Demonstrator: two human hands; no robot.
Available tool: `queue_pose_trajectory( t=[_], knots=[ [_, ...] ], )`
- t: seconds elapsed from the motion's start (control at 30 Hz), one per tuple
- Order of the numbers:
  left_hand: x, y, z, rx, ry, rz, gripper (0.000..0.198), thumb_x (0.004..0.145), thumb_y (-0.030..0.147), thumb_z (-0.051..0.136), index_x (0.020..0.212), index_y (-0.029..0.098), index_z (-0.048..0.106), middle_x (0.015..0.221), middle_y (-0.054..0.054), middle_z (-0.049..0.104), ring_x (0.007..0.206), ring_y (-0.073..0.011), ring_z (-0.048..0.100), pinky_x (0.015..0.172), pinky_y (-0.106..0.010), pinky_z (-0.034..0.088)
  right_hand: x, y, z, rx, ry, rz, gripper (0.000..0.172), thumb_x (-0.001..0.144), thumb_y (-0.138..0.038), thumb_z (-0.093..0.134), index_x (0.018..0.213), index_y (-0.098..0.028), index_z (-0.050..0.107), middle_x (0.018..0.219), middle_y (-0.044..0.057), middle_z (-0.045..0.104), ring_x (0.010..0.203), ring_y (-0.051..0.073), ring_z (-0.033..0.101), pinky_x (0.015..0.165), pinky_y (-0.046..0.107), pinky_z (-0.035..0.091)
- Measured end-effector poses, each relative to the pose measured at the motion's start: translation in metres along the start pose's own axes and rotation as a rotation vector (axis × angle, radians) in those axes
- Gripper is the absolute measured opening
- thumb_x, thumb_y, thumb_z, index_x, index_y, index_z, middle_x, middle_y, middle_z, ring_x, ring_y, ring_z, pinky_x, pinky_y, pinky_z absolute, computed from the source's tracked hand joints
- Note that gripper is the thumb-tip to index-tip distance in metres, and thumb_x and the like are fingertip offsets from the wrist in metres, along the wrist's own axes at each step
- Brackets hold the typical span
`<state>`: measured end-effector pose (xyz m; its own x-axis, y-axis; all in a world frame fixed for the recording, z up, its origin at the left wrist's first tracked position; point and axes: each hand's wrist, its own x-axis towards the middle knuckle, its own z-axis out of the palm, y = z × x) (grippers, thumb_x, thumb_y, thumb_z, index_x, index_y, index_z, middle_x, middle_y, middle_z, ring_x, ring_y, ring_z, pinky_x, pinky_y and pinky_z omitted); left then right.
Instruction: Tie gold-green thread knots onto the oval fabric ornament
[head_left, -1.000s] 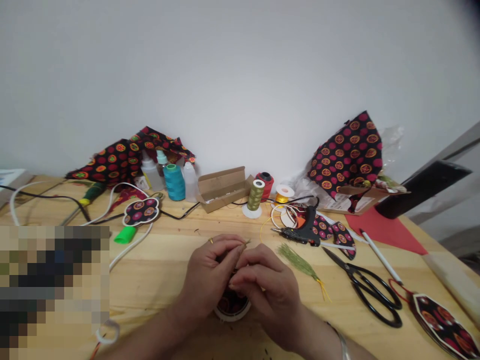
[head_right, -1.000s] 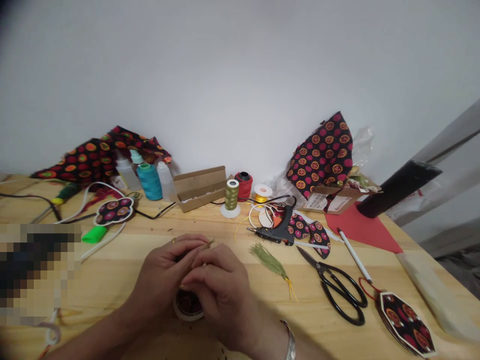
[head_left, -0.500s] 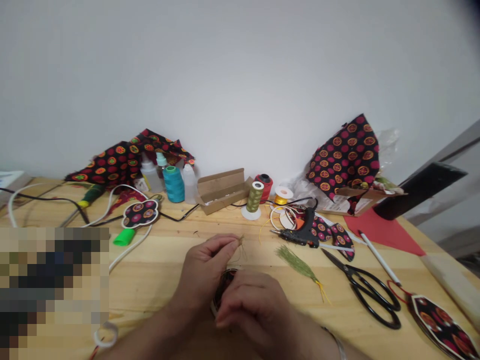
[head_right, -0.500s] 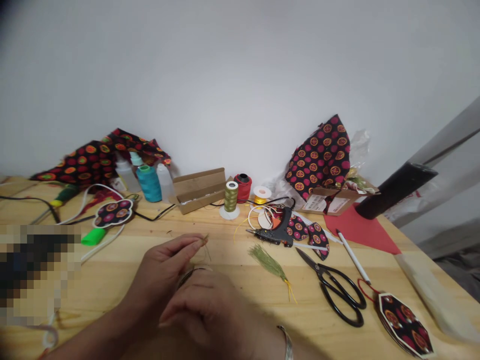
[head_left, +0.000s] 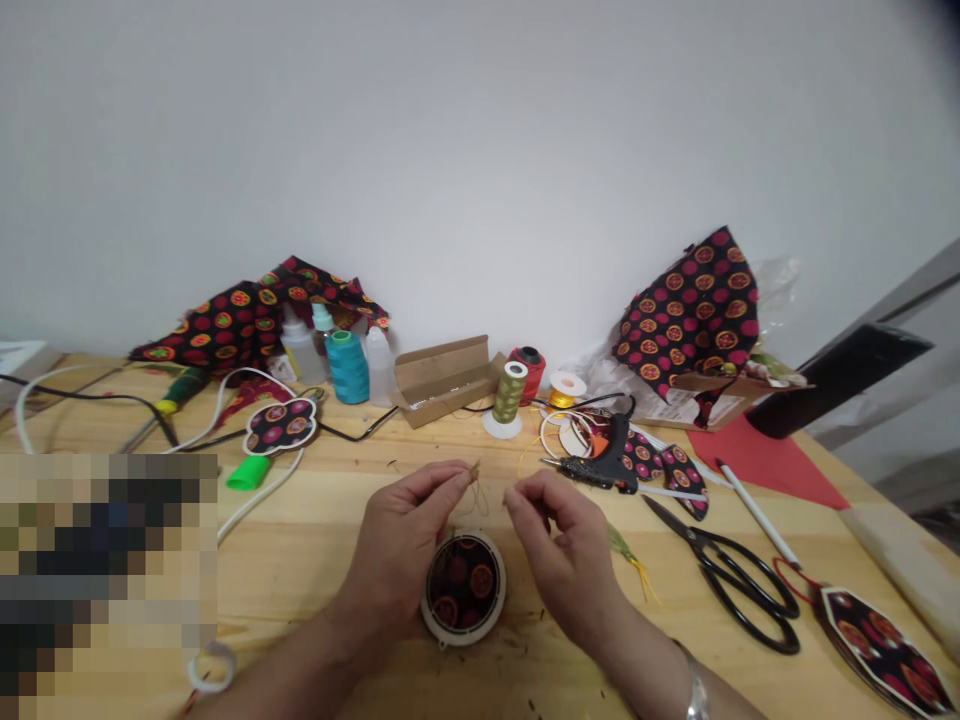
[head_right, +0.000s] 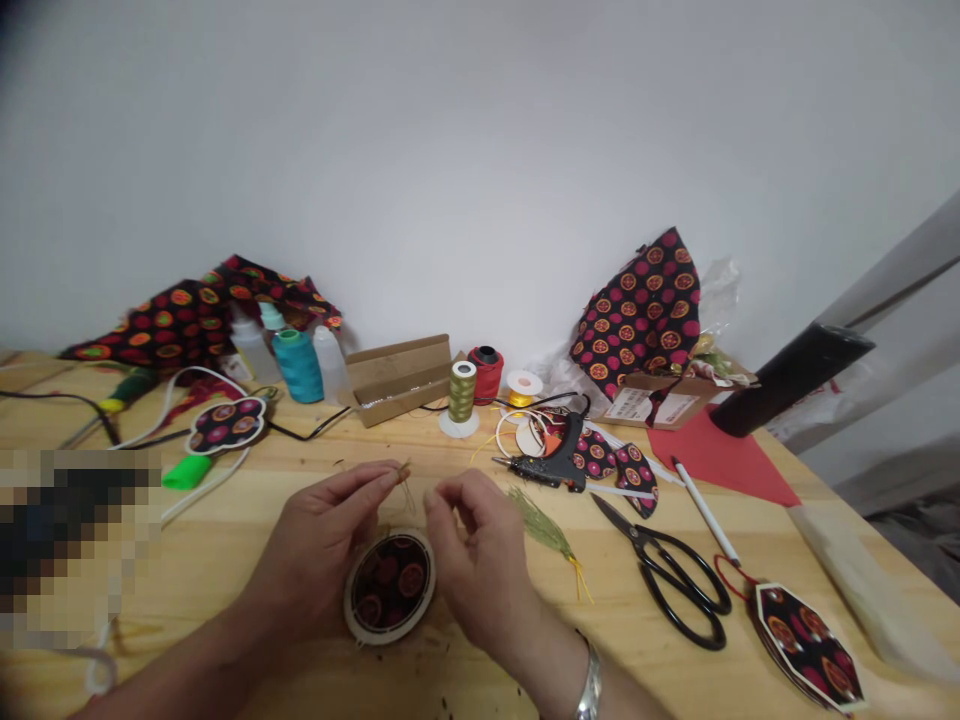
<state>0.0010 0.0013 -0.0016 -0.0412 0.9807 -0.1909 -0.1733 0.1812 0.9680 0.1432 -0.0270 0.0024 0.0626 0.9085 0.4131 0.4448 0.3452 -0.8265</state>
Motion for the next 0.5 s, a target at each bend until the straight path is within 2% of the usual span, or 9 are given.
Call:
queue_pose_trajectory(
  t=[0.13,0.23,0.37,0.5],
  knots=[
    [0.001,-0.001,0.001,-0.053,-0.004,0.003,0.024,0.063,0.034,0.071,0.078,0.016,0.072,0.045,0.007,0.047,0.038,-0.004,0.028,0.034,-0.016,0.022,0.007,0.011,0.007,0.036,0.01,0.165,0.013,0.081,-0.022,0.05,0.08,-0.016,0.061,0.072,0.003,0.061,0.065,0.014,0.054,0.059,0.024,0.043],
    [0.001,-0.003,0.0,-0.068,-0.008,0.005,0.025,0.062,0.035,0.072,0.079,0.016,0.072,0.049,0.006,0.049,0.04,-0.0034,0.027,0.035,-0.015,0.022,0.007,0.017,0.009,0.038,-0.026,0.189,0.013,0.079,-0.018,0.051,0.082,-0.016,0.063,0.077,0.004,0.064,0.072,0.015,0.057,0.066,0.025,0.045],
    [0.002,-0.005,0.0,-0.1,-0.02,-0.014,0.025,0.063,0.035,0.072,0.079,0.016,0.071,0.044,0.008,0.041,0.041,-0.0034,0.025,0.037,-0.014,0.02,0.008,0.02,0.01,0.033,-0.086,0.208,0.014,0.075,-0.014,0.053,0.08,-0.017,0.066,0.078,0.004,0.066,0.072,0.015,0.058,0.067,0.026,0.045],
    [0.002,-0.005,-0.001,-0.091,-0.027,-0.009,0.026,0.064,0.035,0.071,0.081,0.015,0.071,0.045,0.007,0.041,0.042,-0.0036,0.025,0.038,-0.015,0.02,0.01,0.019,0.009,0.053,-0.058,0.203,0.013,0.074,-0.014,0.054,0.078,-0.017,0.066,0.076,0.003,0.065,0.071,0.015,0.058,0.066,0.026,0.045]
  ],
)
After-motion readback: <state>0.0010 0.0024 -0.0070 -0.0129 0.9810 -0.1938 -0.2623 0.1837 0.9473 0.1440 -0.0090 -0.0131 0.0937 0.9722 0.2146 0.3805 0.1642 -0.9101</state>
